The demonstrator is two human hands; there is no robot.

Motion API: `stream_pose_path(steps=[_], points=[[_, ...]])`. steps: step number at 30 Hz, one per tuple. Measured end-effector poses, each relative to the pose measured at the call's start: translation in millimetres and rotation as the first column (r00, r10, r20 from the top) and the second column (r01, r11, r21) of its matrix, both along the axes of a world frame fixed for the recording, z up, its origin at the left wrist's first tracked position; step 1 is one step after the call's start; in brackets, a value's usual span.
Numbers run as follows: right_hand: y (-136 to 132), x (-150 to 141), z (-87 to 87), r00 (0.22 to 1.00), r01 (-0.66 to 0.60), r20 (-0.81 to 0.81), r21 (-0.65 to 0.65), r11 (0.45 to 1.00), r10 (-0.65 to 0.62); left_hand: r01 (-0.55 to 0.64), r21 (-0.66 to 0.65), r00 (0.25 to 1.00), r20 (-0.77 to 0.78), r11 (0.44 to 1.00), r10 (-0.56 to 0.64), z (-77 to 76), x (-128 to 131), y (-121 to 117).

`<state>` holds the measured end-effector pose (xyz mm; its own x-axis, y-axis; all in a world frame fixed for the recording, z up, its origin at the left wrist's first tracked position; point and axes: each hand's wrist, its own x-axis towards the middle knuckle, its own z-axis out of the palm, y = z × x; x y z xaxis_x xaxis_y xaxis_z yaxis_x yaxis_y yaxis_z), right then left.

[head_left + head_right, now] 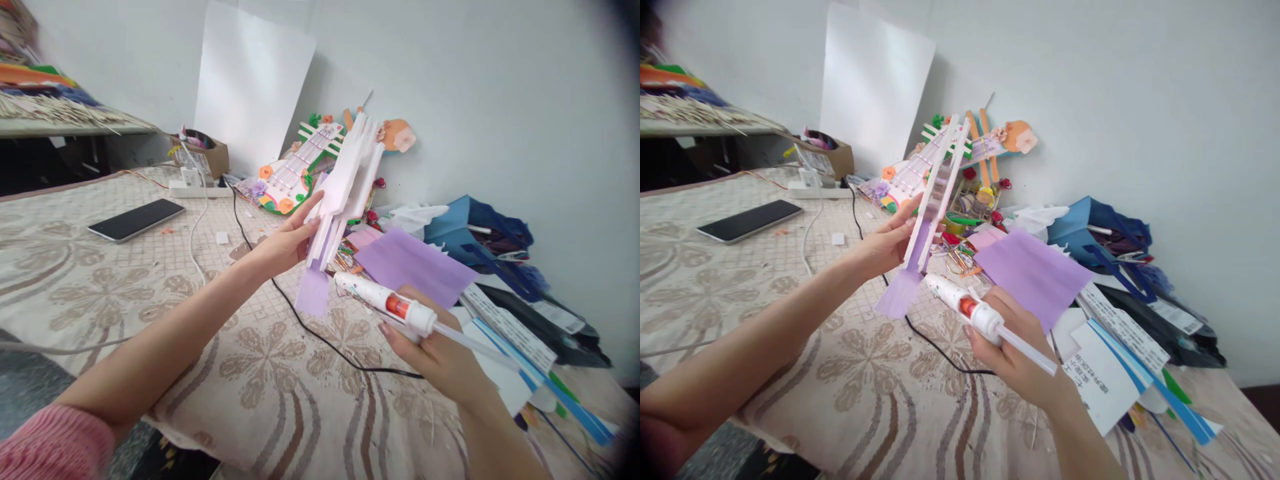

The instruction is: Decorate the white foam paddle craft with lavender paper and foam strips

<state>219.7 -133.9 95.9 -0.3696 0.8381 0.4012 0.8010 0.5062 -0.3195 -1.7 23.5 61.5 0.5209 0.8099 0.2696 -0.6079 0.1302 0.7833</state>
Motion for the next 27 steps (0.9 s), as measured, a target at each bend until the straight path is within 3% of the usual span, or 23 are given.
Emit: stream_pose_path(steps=[13, 20, 27], points=[[4.7, 0.3, -7.5, 0.999, 0.031, -0.039, 0.063, 0.998, -0.028, 0.022, 0.000, 1.000, -0.001, 1.000, -0.022, 2.2, 0.3, -4.1], [2.2, -0.7, -0.7, 1.000, 0.002, -0.001, -0.057, 0.998, -0.002, 0.014, -0.013, 1.000, 0.002, 1.000, -0.014, 0.4, 1.4, -2.9], [3.4, -0.3, -1.8, 1.000, 0.028, -0.007, 0.031, 0.999, -0.028, 0.023, -0.004, 1.000, 0.008, 1.000, -0.023, -0.9, 0.6, -1.8]])
